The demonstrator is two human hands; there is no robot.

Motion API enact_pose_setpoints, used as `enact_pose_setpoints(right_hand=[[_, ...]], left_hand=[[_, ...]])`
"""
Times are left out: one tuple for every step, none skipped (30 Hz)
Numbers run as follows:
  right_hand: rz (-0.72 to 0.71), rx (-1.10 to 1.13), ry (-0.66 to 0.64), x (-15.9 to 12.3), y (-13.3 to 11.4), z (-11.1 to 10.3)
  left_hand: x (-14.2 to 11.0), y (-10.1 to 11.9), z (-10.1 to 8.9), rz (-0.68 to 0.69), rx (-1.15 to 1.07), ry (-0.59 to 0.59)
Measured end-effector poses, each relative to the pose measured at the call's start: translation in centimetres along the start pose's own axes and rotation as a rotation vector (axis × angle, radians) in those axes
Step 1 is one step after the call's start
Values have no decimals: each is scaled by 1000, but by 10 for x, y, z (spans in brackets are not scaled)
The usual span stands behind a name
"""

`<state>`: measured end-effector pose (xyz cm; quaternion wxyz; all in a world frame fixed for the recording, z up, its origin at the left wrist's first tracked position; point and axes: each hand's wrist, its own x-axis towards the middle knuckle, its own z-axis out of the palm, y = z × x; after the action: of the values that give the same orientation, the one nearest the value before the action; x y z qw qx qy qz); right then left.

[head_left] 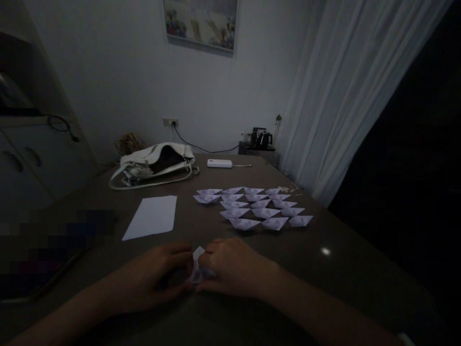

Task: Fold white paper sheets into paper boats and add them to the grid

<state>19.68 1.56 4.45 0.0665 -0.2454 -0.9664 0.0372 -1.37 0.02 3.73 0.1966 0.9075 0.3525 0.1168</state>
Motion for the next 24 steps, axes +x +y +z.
enact_pose_setpoints(right_hand=[[6, -16, 1, 0, -1, 1], [15, -33, 3, 0, -2, 2], [24, -49, 4, 0, -3, 2], [30, -61, 7, 0, -4, 3], [30, -66, 9, 0, -5, 4], [27, -70, 16, 0, -6, 4], [21, -72, 25, 0, -7, 4], [13, -71, 37, 0, -7, 5], [5, -66, 50, 0, -8, 5], [1, -60, 63, 0, -9, 5], [1, -54, 72, 0, -9, 6], [8, -49, 76, 0, -10, 6], [17, -45, 76, 1, -10, 6], [25, -41, 72, 1, -10, 6], [31, -34, 66, 1, -10, 7], [33, -22, 60, 1, -9, 7], [33, -6, 57, 1, -8, 7], [31, 13, 55, 2, -6, 7], [29, 31, 53, 2, -5, 7], [28, 48, 49, 3, -3, 8], [27, 63, 46, 3, -1, 8], [25, 79, 47, 4, 1, 9], [21, 95, 52, 4, 2, 10], [17, 111, 58, 4, 4, 10]], left_hand=[[0, 0, 0, -15, -9, -47], [1, -1, 1, -29, -6, -62], [1, -1, 1, -43, -6, -78], [1, -2, 1, -55, -6, -84], [0, -2, 2, -61, -7, -83], [0, -2, 2, -67, -10, -83], [0, -3, 3, -69, -15, -83], [-1, -3, 3, -72, -20, -80], [-1, -3, 3, -75, -25, -75], [-1, -3, 3, -81, -29, -69], [-1, -2, 3, -88, -33, -62], [-1, -2, 3, -97, -36, -55], [-1, -1, 2, -105, -39, -50], [-1, -1, 2, -111, -41, -47], [-1, -1, 2, -114, -43, -46], [-1, -1, 2, -116, -42, -43], [-1, -1, 2, -116, -39, -41], [-1, -1, 2, -114, -35, -40], [-1, -2, 2, -112, -29, -41], [-1, -4, 3, -109, -24, -40], [-1, -5, 3, -105, -22, -38], [0, -6, 4, -100, -23, -35], [0, -8, 5, -96, -27, -30], [0, -9, 5, -95, -33, -24]])
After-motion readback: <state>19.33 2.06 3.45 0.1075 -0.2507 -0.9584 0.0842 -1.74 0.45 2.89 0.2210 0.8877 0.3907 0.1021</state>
